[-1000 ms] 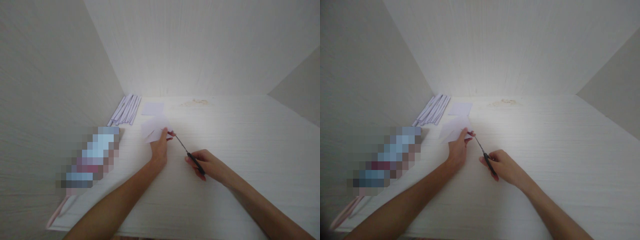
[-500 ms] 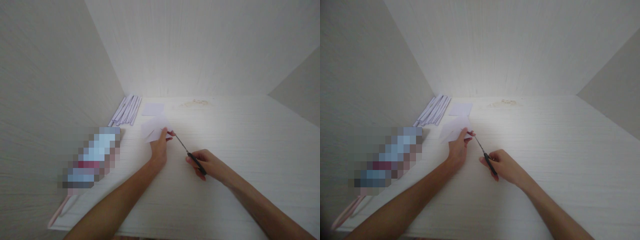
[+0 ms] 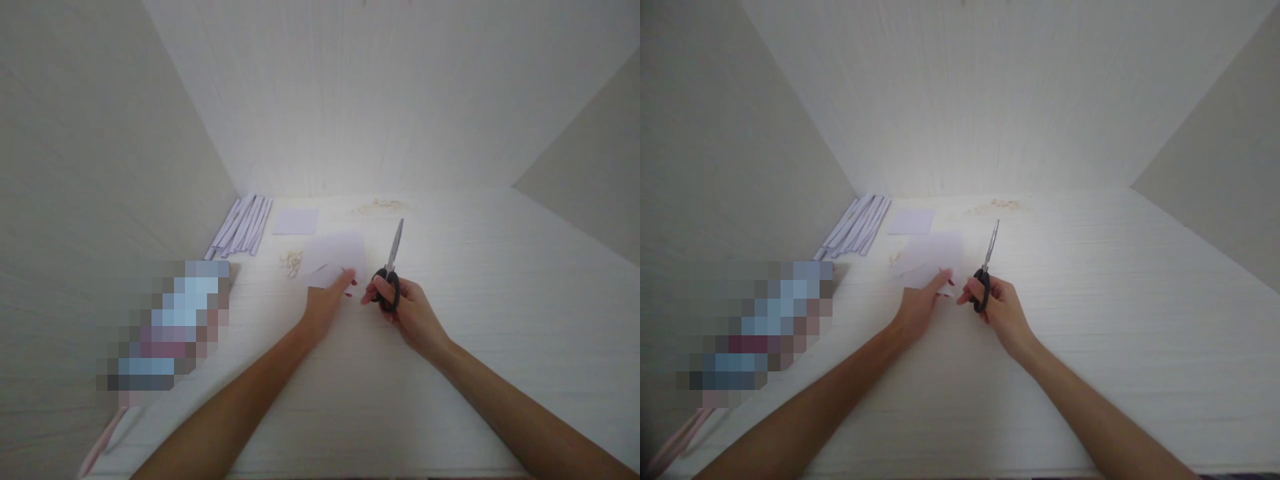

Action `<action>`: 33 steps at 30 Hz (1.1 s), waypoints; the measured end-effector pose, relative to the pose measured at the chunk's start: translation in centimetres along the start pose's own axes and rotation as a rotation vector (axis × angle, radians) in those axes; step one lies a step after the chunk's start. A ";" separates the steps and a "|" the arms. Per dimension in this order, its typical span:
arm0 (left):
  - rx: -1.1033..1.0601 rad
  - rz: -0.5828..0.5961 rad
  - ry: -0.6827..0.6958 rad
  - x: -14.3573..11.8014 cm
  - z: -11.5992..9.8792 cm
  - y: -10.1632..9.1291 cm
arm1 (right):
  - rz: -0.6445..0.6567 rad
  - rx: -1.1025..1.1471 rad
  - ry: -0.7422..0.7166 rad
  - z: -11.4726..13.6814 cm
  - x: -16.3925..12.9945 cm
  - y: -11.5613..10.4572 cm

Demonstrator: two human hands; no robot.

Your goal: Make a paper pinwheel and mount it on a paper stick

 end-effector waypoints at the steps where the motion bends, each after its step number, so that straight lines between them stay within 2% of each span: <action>1: 0.052 0.020 -0.013 -0.2 -0.1 0.2 | -0.005 0.019 -0.006 -0.1 0.0 -0.1; 7: 0.177 0.058 -0.056 -0.5 -0.5 0.8 | -0.009 0.045 0.008 -0.3 0.0 -0.1; 12: 0.135 0.044 -0.059 -0.4 -0.5 0.7 | -0.059 0.031 0.012 -0.1 -0.1 -0.2; 22: 0.087 0.052 0.010 -0.1 -0.3 0.5 | 0.003 -0.001 0.009 0.2 0.0 0.1; 25: 0.011 -0.019 0.073 0.2 -0.1 -0.3 | -0.020 -0.001 0.008 0.1 0.0 -0.1; 29: -0.212 -0.111 0.109 0.7 0.6 -1.6 | -0.076 -0.006 0.030 -0.1 -0.1 -0.4; 33: -0.281 -0.059 0.094 1.3 0.9 -1.8 | -0.139 0.026 -0.005 -0.1 -0.2 -0.9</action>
Point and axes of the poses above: each hand's wrist, its own x-axis towards the middle knuckle, its own y-axis out of the palm, z = x × y, the point moved 7 cm from there along x, towards the middle knuckle, and after that the axes turned 15 degrees about z, right-handed, at the moved point
